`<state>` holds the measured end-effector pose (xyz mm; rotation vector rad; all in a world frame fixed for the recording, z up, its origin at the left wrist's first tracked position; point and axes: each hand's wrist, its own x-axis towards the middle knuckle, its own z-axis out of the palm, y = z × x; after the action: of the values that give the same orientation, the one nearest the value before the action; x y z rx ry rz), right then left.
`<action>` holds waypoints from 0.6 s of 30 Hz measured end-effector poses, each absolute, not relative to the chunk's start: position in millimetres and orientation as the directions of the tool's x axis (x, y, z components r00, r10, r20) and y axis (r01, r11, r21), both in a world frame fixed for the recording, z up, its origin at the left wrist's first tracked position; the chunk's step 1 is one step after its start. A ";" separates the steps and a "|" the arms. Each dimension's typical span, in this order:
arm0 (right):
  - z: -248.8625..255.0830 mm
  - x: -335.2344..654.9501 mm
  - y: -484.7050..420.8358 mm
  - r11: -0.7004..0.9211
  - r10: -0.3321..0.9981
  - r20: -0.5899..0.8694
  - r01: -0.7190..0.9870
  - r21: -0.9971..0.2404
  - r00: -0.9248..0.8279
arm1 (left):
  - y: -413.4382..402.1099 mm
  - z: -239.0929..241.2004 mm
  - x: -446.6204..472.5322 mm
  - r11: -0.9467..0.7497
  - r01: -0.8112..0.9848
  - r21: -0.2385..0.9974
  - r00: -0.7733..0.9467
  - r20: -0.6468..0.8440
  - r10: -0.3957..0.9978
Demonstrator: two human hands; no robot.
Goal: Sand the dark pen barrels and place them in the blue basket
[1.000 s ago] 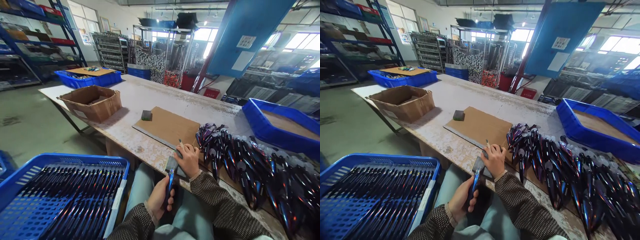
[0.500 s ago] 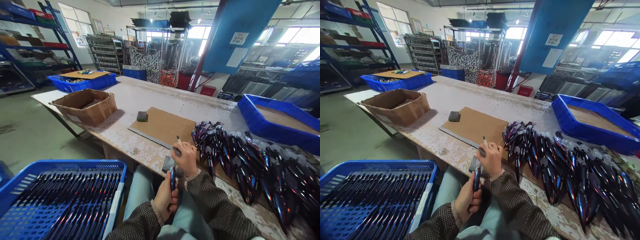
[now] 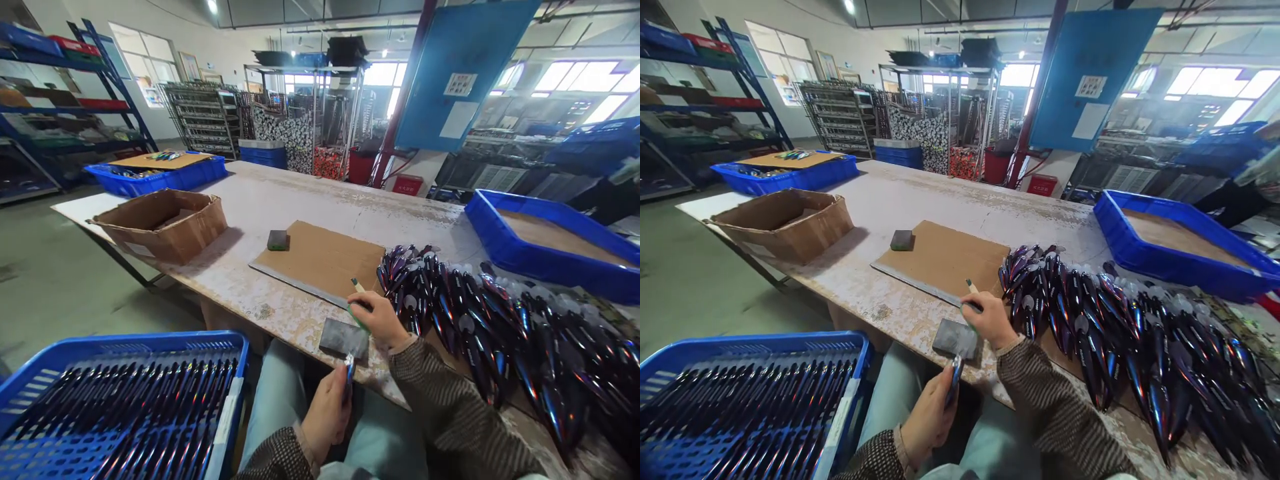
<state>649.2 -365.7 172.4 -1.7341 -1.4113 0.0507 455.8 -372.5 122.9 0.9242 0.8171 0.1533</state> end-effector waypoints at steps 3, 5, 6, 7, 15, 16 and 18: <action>183.1 676.4 -373.3 0.027 0.842 0.390 0.692 -0.722 0.374 | -365.4 115.8 449.3 0.592 0.141 0.793 0.677 -0.514 0.527; 193.9 667.6 -388.4 0.129 0.825 0.456 0.674 -0.727 0.333 | -359.0 113.2 447.0 0.616 0.160 0.771 0.646 -0.554 0.525; 199.3 656.1 -396.1 0.192 0.815 0.505 0.690 -0.698 0.284 | -356.7 112.8 446.8 0.621 0.177 0.763 0.641 -0.569 0.516; 204.1 642.1 -402.4 0.247 0.806 0.550 0.723 -0.645 0.216 | -355.3 113.0 447.1 0.612 0.178 0.770 0.643 -0.562 0.520; 192.4 645.5 -383.8 0.226 0.883 0.459 0.763 -0.605 0.103 | -360.8 111.1 438.2 0.334 0.004 0.943 0.725 -0.233 0.649; 189.4 657.9 -382.6 0.195 0.897 0.422 0.736 -0.648 0.134 | -359.6 109.7 435.3 0.320 0.009 0.947 0.725 -0.227 0.650; 189.6 672.1 -386.6 0.166 0.897 0.399 0.692 -0.703 0.189 | -355.8 107.8 431.6 0.314 0.006 0.949 0.710 -0.225 0.668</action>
<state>672.1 -386.6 189.6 -1.5783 -1.5558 0.2921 431.6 -355.8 107.8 1.1860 0.6788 0.4830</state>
